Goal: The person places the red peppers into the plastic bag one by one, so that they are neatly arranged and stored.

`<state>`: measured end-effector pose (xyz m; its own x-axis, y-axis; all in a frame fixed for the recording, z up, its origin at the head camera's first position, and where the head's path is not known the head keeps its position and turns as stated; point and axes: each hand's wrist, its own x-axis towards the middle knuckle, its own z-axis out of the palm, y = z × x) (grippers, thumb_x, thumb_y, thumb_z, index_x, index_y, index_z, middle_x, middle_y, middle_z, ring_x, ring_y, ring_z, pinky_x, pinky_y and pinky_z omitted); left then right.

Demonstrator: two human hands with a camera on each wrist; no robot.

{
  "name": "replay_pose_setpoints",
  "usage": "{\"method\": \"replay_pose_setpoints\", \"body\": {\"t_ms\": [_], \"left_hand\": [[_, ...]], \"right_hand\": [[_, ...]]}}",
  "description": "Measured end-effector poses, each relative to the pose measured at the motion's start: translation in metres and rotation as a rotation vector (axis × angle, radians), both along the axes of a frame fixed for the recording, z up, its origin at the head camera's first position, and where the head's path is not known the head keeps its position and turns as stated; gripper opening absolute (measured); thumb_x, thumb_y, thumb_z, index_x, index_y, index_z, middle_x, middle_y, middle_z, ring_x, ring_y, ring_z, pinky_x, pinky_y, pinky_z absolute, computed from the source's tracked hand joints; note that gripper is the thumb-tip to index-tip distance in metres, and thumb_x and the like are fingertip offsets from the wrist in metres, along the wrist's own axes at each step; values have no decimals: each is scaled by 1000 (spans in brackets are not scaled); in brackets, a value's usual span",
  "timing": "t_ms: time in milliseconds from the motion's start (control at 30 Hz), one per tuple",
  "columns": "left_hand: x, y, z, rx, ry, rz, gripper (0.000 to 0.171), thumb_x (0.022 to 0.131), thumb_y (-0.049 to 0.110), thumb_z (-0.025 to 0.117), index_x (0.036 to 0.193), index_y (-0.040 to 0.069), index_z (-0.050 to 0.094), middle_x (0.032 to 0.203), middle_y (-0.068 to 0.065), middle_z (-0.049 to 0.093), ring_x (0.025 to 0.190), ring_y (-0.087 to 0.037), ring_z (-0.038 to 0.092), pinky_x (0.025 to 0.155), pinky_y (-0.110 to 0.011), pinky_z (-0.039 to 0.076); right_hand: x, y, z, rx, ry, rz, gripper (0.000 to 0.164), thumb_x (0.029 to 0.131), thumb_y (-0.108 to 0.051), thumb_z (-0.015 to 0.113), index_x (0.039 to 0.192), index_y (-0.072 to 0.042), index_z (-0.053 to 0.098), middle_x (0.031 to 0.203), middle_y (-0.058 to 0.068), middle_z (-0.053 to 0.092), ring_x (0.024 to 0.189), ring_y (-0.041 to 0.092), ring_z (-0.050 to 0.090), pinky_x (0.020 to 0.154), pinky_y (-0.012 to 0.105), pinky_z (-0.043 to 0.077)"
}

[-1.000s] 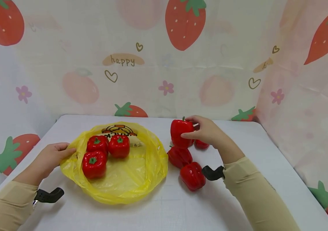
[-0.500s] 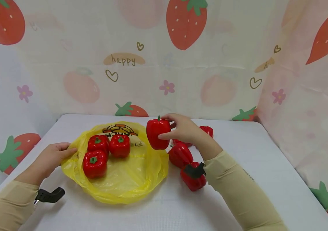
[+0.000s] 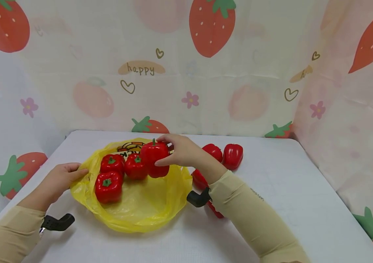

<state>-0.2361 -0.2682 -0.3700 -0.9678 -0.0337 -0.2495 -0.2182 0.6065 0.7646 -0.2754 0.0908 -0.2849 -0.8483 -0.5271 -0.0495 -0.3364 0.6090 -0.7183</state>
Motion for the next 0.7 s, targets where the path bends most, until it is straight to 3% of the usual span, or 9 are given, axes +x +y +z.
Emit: {"method": "replay_pose_setpoints", "body": {"t_ms": [400,700], "left_hand": [[0,1,1,-5,9,-4,59,91,47,48,128,2,49,109,-12,61,93,-22,53,82,-38,48],[0,-2,-2,5,20,-9,59,90,49,48,127,3,50,107,-10,61,93,-22,53,81,-36,47]], "right_hand": [[3,-34,-22,-32,8,93,66,72,-26,78,129,-20,45,119,-4,50,108,17,49,74,27,52],[6,-52,-33,-91,45,131,67,71,-24,79,129,-14,46,121,-1,49,108,19,50,82,27,50]]}}
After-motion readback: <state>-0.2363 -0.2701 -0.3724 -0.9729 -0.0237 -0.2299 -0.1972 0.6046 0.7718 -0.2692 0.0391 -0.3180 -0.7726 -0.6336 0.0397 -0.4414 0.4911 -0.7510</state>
